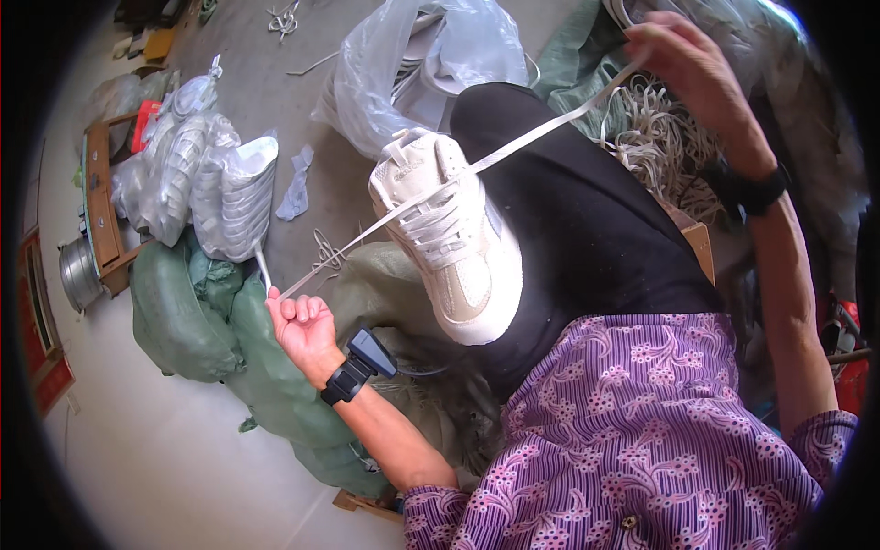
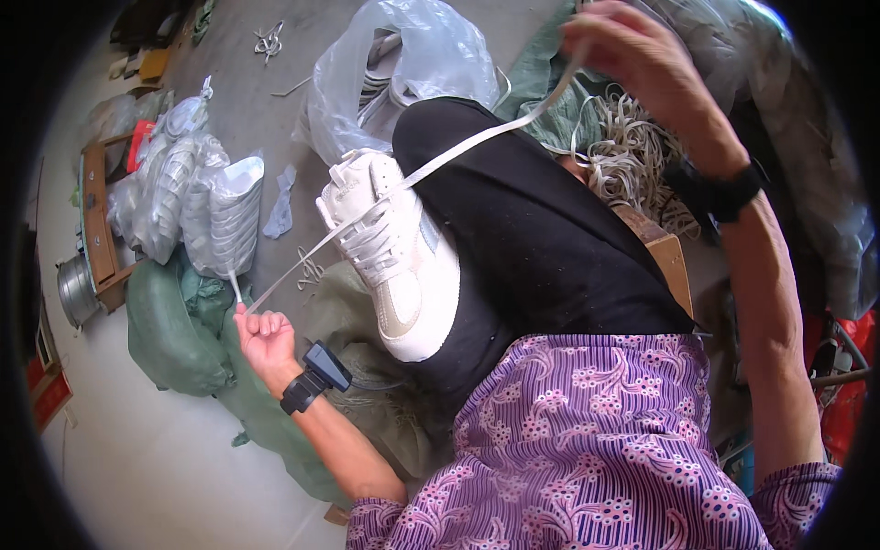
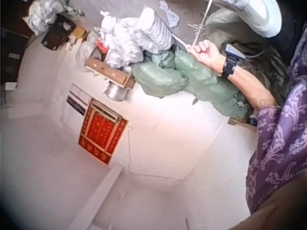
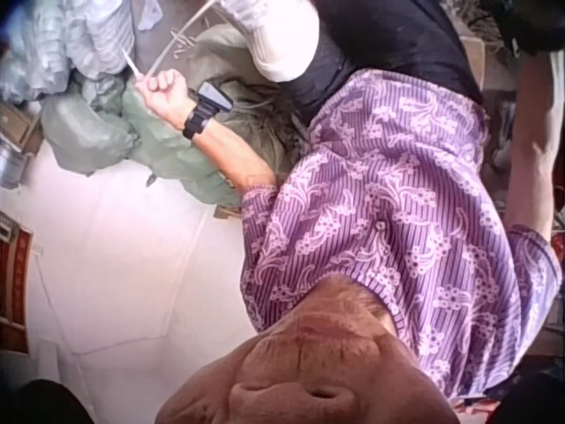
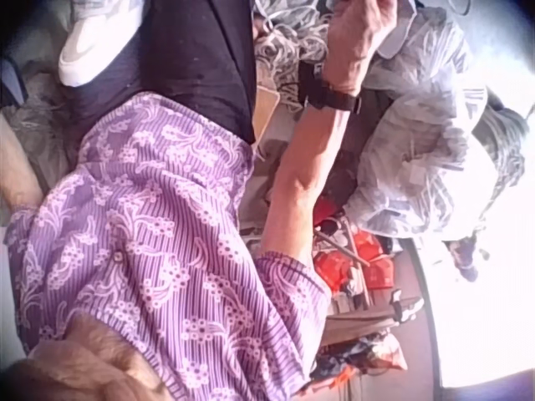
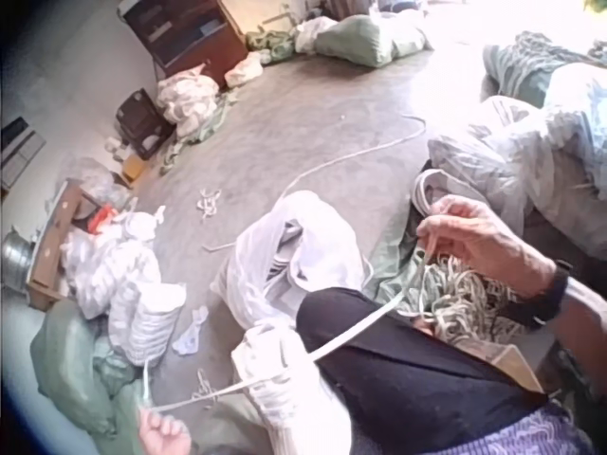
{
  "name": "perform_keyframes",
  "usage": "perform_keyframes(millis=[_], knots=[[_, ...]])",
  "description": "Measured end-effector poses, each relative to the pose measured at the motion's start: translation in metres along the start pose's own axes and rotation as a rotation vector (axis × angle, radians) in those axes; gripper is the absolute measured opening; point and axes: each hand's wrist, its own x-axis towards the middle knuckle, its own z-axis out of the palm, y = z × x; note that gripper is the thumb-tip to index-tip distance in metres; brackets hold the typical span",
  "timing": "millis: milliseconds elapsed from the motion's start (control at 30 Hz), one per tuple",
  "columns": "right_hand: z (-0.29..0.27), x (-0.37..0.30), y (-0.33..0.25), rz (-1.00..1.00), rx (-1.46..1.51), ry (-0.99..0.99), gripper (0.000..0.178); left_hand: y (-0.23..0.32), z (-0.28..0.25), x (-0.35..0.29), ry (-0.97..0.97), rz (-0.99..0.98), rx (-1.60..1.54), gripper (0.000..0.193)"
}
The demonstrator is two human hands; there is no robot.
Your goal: Lacing a white sneaker while it rests on the lap in a shoe manufacturing environment.
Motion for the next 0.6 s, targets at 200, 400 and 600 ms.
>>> perform_keyframes(millis=[200,400,600], knots=[[0.118,0.017,0.006,-0.040,-0.525,-0.410,0.017,0.002,-0.005,-0.002,0.040,-0.021,-0.021,0.025],[0.141,0.016,0.025,-0.463,-0.914,-0.533,0.011,0.029,-0.019,-0.009,0.066,0.019,0.001,0.025],[0.149,0.010,0.026,-0.589,-1.055,-0.506,0.011,0.042,-0.020,-0.012,0.193,0.156,-0.143,0.026]])
